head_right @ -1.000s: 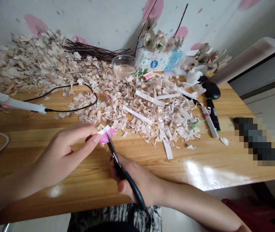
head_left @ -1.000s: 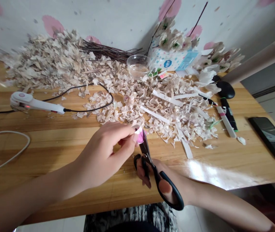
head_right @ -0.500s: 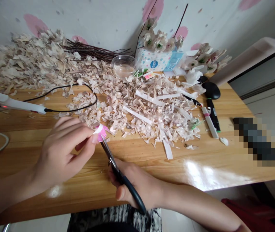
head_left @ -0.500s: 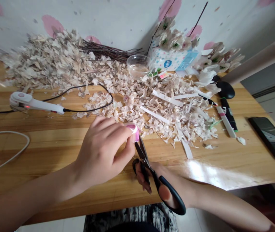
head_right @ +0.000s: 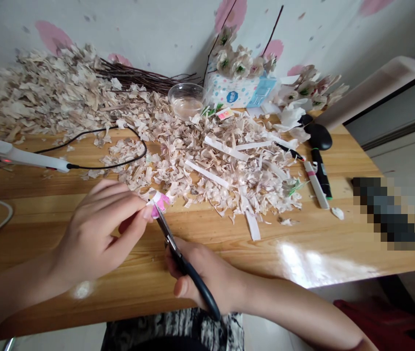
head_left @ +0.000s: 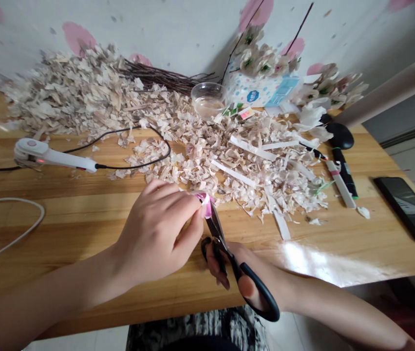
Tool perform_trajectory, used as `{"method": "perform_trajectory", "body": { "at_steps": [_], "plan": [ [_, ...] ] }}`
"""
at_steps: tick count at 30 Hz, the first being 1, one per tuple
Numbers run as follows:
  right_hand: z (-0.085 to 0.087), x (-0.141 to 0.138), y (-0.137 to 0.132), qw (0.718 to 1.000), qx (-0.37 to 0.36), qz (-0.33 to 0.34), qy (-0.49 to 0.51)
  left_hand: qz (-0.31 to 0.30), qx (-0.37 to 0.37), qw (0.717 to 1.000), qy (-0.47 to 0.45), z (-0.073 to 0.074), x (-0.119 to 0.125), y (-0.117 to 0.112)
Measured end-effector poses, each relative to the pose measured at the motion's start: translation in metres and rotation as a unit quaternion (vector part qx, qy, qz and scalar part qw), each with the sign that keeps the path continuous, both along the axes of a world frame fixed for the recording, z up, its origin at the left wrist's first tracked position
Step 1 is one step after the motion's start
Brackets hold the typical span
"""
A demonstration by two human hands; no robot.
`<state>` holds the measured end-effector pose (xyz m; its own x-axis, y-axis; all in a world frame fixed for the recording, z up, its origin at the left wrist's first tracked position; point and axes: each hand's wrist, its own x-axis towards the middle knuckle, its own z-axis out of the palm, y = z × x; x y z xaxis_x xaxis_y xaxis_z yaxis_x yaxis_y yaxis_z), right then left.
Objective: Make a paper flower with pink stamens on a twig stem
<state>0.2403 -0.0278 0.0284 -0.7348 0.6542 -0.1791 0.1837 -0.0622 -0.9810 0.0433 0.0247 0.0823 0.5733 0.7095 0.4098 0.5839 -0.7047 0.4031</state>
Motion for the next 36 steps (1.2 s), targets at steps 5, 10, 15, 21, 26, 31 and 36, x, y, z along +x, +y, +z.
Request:
{"method": "perform_trajectory", "body": {
  "at_steps": [5, 10, 15, 21, 26, 31, 36],
  "plan": [
    [0.0004, -0.0004, 0.0001, 1.0, 0.005, -0.007, 0.002, 0.0, -0.007, 1.0, 0.0, -0.0021, -0.0011, 0.0],
    [-0.0018, -0.0007, -0.0002, 1.0, -0.011, -0.005, 0.011, 0.0, -0.012, 1.0, 0.002, -0.0014, -0.0017, -0.0011],
    [-0.004, -0.0004, -0.0005, 0.999, -0.043, -0.022, 0.019, -0.002, -0.026, 1.0, -0.01, -0.0006, -0.0001, -0.0007],
    [-0.0064, 0.0008, -0.003, 0.997, -0.072, -0.025, 0.023, 0.001, -0.055, 0.998, -0.03, -0.0004, 0.0002, 0.0004],
    [-0.0078, 0.0014, -0.0056, 0.993, -0.106, -0.048, 0.017, 0.004, -0.068, 0.997, -0.033, -0.0006, -0.0005, 0.0012],
    [-0.0056, 0.0004, -0.0045, 0.992, -0.113, -0.06, 0.001, 0.001, -0.074, 0.997, -0.034, -0.0001, -0.0006, 0.0011],
    [-0.0052, 0.0006, -0.0036, 0.991, -0.115, -0.061, -0.015, 0.001, -0.072, 0.997, -0.035, -0.0007, -0.0009, 0.0012]
  ]
}}
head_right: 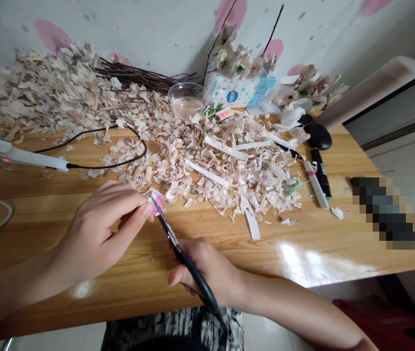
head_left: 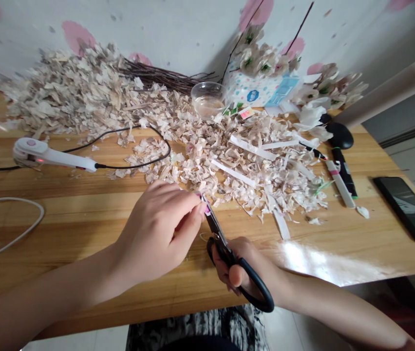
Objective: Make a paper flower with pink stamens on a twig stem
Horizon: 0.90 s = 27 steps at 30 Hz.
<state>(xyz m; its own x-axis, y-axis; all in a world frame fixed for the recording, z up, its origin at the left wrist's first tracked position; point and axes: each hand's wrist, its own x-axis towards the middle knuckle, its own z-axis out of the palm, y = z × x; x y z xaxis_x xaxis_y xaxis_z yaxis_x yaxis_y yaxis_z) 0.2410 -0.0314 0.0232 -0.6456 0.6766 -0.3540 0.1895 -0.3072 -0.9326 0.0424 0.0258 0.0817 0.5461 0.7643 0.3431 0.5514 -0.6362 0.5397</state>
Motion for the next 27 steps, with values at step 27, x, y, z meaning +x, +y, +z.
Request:
{"method": "perform_trajectory", "body": {
  "at_steps": [27],
  "plan": [
    [0.016, 0.057, 0.038, 0.753, 0.258, -0.044, -0.604, -0.048, -0.403, 0.871, -0.276, -0.036, -0.062, -0.015]
  ]
}}
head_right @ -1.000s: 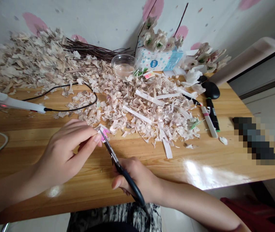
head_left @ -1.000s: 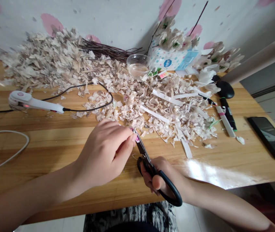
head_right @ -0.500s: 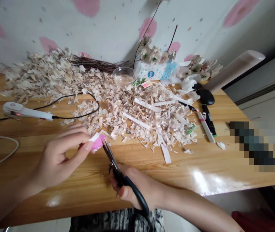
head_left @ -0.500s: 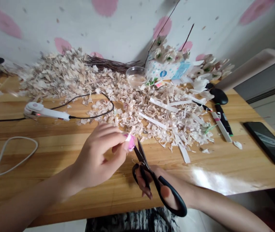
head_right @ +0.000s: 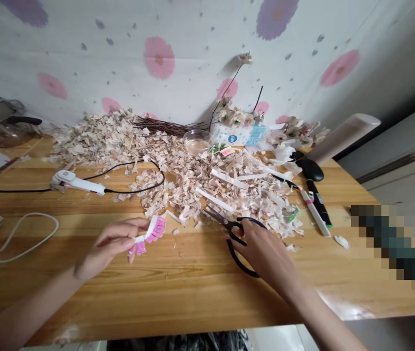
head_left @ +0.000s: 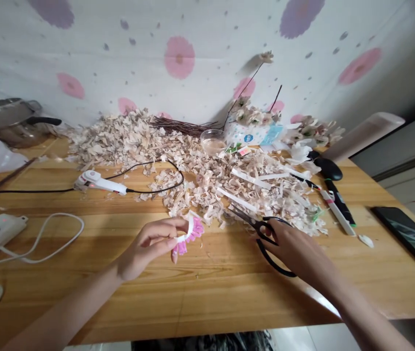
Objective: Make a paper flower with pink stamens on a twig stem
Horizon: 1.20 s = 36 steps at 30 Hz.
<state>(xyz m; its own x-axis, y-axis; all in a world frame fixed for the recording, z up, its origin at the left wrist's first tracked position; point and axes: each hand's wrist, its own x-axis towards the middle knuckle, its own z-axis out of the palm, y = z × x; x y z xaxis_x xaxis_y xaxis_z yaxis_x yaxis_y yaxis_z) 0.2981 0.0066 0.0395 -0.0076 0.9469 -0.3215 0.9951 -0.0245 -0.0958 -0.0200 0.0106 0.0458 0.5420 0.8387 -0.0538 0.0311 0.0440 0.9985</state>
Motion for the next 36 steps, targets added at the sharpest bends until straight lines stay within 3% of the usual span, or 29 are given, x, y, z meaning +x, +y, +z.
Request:
{"method": "perform_trajectory", "body": {
  "at_steps": [4, 7, 11, 13, 15, 17, 19, 21, 27, 32, 36],
  "plan": [
    [-0.013, 0.013, -0.002, 1.0, 0.01, 0.021, 0.009, -0.002, 0.021, 1.0, 0.011, -0.005, 0.002, -0.005],
    [-0.015, 0.019, -0.001, 0.997, 0.059, 0.05, 0.027, 0.014, 0.059, 0.997, 0.037, -0.007, 0.004, -0.009],
    [-0.004, 0.01, 0.001, 0.98, 0.171, 0.087, 0.044, -0.002, 0.107, 0.993, 0.039, -0.007, 0.005, -0.013],
    [0.007, -0.009, 0.002, 0.971, 0.185, 0.085, 0.122, -0.01, 0.131, 0.991, 0.038, -0.007, 0.007, -0.014],
    [0.017, -0.032, 0.003, 0.947, 0.122, 0.103, 0.278, -0.027, 0.146, 0.987, 0.053, -0.005, 0.009, -0.015],
    [0.022, -0.055, 0.004, 0.897, 0.02, 0.127, 0.422, -0.048, 0.156, 0.984, 0.074, -0.003, 0.012, -0.017],
    [0.022, -0.07, 0.006, 0.851, -0.065, 0.135, 0.504, -0.07, 0.163, 0.98, 0.084, -0.001, 0.013, -0.019],
    [0.017, -0.078, 0.009, 0.822, -0.119, 0.125, 0.544, -0.077, 0.165, 0.98, 0.081, 0.0, 0.014, -0.019],
    [0.001, -0.08, 0.017, 0.8, -0.12, 0.081, 0.582, -0.065, 0.16, 0.98, 0.104, -0.004, 0.012, -0.015],
    [-0.003, -0.086, 0.015, 0.785, -0.141, 0.066, 0.599, 0.06, 0.19, 0.963, 0.184, -0.008, 0.02, -0.018],
    [-0.005, -0.094, 0.007, 0.77, -0.14, 0.046, 0.621, 0.093, 0.24, 0.941, 0.22, -0.012, 0.031, -0.022]
  ]
}}
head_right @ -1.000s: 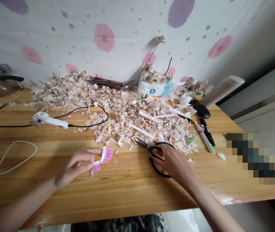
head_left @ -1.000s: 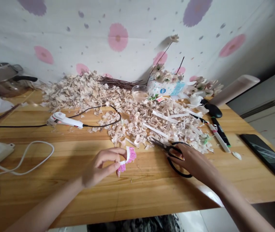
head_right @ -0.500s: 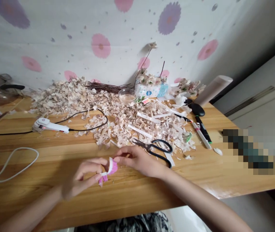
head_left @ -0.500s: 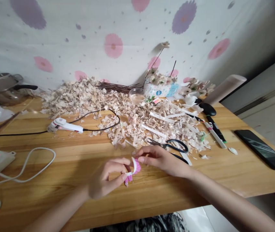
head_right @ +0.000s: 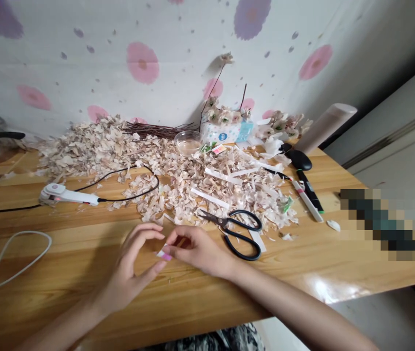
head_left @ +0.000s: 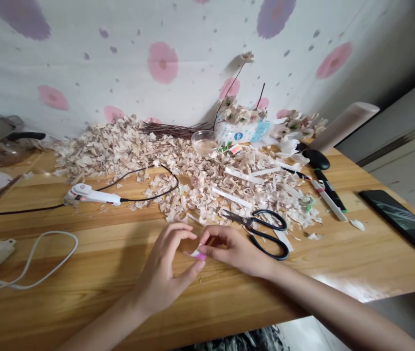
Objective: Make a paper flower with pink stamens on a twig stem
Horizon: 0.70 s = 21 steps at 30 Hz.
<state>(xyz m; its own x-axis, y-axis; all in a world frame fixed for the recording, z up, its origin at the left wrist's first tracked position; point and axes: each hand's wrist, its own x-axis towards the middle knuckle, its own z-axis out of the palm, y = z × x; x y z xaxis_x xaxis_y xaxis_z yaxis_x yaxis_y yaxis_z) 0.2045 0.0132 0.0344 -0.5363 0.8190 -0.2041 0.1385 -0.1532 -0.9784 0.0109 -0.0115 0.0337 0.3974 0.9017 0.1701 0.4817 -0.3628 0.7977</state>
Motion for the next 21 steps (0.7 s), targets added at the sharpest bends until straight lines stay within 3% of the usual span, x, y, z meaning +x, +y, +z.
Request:
{"method": "perform_trajectory", "body": {
  "at_steps": [9, 14, 21],
  "plan": [
    [-0.014, -0.002, -0.007, 0.995, -0.04, -0.046, 0.077, 0.034, -0.183, 0.979, -0.079, -0.007, 0.006, 0.0],
    [-0.019, -0.002, -0.005, 0.993, -0.057, -0.037, 0.096, 0.035, -0.237, 0.965, -0.103, -0.006, 0.005, -0.002],
    [-0.017, 0.001, -0.005, 0.999, -0.031, -0.024, 0.017, 0.027, -0.252, 0.962, -0.097, -0.007, 0.001, 0.004]
  ]
}}
